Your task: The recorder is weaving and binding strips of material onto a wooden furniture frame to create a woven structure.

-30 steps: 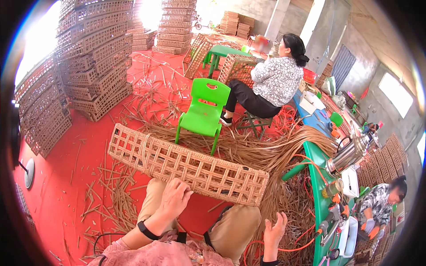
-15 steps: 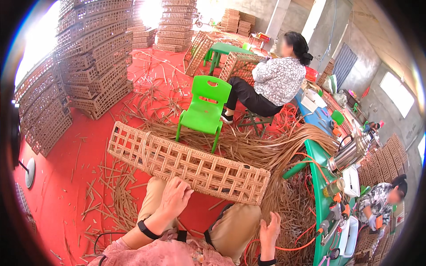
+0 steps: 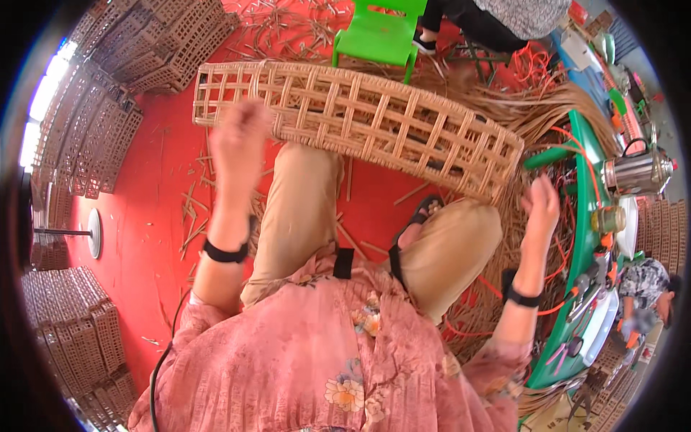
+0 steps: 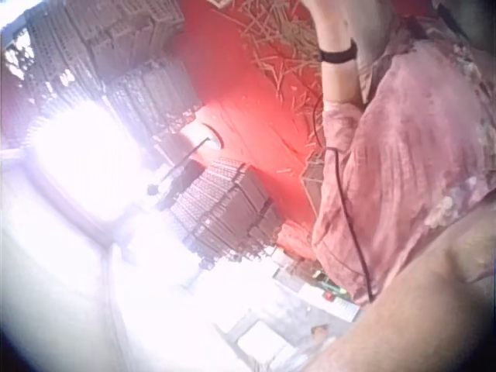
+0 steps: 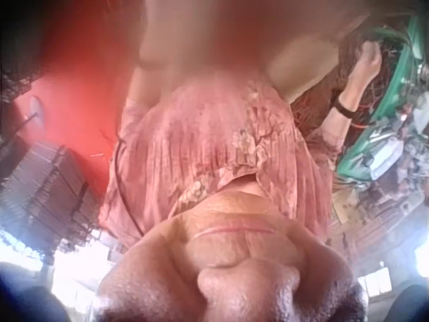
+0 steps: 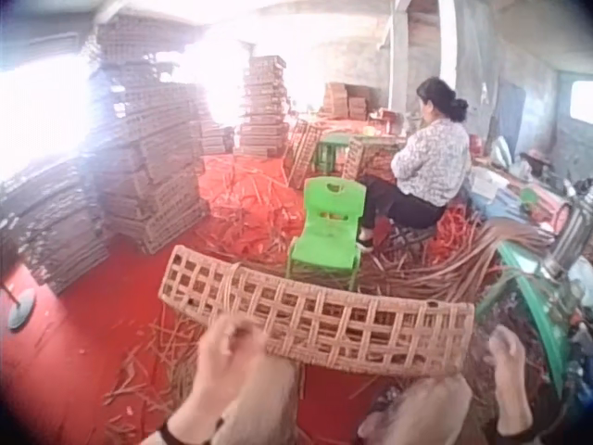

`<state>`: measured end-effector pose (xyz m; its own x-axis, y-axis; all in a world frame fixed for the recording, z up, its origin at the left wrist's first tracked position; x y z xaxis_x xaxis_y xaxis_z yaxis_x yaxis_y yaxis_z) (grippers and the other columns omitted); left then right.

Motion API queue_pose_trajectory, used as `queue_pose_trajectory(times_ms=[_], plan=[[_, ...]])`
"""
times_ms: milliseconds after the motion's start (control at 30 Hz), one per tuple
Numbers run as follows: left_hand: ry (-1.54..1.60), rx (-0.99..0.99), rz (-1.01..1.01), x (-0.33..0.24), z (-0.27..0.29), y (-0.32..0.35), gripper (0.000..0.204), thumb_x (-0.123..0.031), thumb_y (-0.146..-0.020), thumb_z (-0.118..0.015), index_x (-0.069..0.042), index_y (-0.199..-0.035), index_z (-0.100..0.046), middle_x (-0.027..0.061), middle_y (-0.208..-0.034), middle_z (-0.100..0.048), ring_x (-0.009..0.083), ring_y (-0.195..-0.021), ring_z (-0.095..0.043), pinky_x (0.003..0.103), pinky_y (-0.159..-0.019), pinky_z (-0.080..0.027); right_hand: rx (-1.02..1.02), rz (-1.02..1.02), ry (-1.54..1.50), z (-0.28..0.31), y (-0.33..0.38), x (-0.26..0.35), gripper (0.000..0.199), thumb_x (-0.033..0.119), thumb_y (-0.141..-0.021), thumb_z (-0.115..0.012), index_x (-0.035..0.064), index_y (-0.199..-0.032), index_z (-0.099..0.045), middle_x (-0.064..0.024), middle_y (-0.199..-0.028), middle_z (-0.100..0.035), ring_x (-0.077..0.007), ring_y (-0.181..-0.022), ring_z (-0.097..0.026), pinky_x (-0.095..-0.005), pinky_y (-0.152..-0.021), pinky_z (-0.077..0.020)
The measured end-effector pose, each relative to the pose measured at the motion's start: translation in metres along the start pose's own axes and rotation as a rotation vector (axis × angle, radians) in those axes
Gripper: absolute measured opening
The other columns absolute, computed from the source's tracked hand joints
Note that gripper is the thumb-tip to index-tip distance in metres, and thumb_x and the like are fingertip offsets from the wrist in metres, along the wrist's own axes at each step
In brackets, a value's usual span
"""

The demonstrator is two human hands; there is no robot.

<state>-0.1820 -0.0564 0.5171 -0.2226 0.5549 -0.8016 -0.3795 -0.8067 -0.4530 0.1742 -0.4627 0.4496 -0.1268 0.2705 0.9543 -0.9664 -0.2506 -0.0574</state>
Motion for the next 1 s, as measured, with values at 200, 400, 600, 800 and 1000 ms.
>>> queue_pose_trajectory(times_ms=[200, 400, 600, 800, 1000], plan=[[-0.346, -0.389, -0.034, 0.05, 0.093, -0.101, 0.05, -0.043, -0.084, -0.057, 0.001, -0.109, -0.058, 0.0137, -0.106, -0.056, 0.0265, -0.099, -0.05, 0.037, -0.089, -0.039, 0.09, -0.318, -0.251, -0.037, -0.054, -0.022, 0.057, 0.043, -0.085, -0.061, 0.0018, -0.122, -0.05, -0.0123, -0.115, -0.057, -0.0215, -0.099, -0.059, -0.0313, -0.079, -0.0489], [-0.283, -0.012, 0.467, 0.193, 0.08, -0.172, 0.066, -0.052, -0.081, -0.059, 0.003, -0.117, -0.057, 0.0199, -0.121, -0.055, 0.0293, -0.115, -0.048, 0.039, -0.095, -0.038, 0.429, -0.544, -0.453, -0.109, -0.064, -0.026, 0.033, 0.034, -0.08, -0.07, 0.0102, -0.1, -0.06, -0.0044, -0.088, -0.065, -0.0144, -0.073, -0.063, -0.0298, -0.061, -0.0525], [-0.15, 0.109, 0.577, 0.214, 0.068, -0.162, 0.067, -0.057, -0.079, -0.061, 0.0, -0.113, -0.06, 0.0149, -0.115, -0.06, 0.0253, -0.107, -0.054, 0.038, -0.094, -0.039, 0.615, -0.648, -0.248, -0.123, -0.057, -0.043, 0.021, 0.028, -0.082, -0.066, 0.0093, -0.092, -0.063, -0.0018, -0.085, -0.065, -0.0141, -0.073, -0.062, -0.0307, -0.065, -0.0529], [0.111, -0.068, 0.741, 0.237, 0.072, -0.143, 0.041, -0.043, -0.081, -0.068, -0.003, -0.075, -0.066, 0.0071, -0.076, -0.064, 0.0177, -0.073, -0.057, 0.035, -0.074, -0.046, 0.567, -0.618, -0.077, -0.146, -0.015, -0.016, 0.021, 0.024, -0.081, -0.064, 0.0056, -0.09, -0.064, -0.0021, -0.082, -0.065, -0.0115, -0.068, -0.061, -0.0255, -0.062, -0.05], [0.312, -0.156, 0.559, 0.172, 0.094, -0.107, 0.027, -0.029, -0.082, -0.069, -0.005, -0.071, -0.063, 0.0006, -0.063, -0.057, 0.0102, -0.054, -0.051, 0.027, -0.052, -0.039, 0.716, -0.737, 0.032, -0.124, -0.009, -0.105, 0.011, 0.001, -0.075, -0.055, -0.0028, -0.084, -0.062, -0.0074, -0.072, -0.063, -0.0163, -0.061, -0.061, -0.0271, -0.056, -0.0491]])
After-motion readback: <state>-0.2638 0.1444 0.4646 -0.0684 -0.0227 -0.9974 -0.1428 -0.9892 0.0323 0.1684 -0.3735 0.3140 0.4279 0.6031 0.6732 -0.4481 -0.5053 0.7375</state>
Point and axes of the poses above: each hand's wrist, its own y-axis away from the middle knuckle, its own z-axis out of the back of the hand, x = y × z, the point moved 9 cm from there along -y, towards the middle knuckle
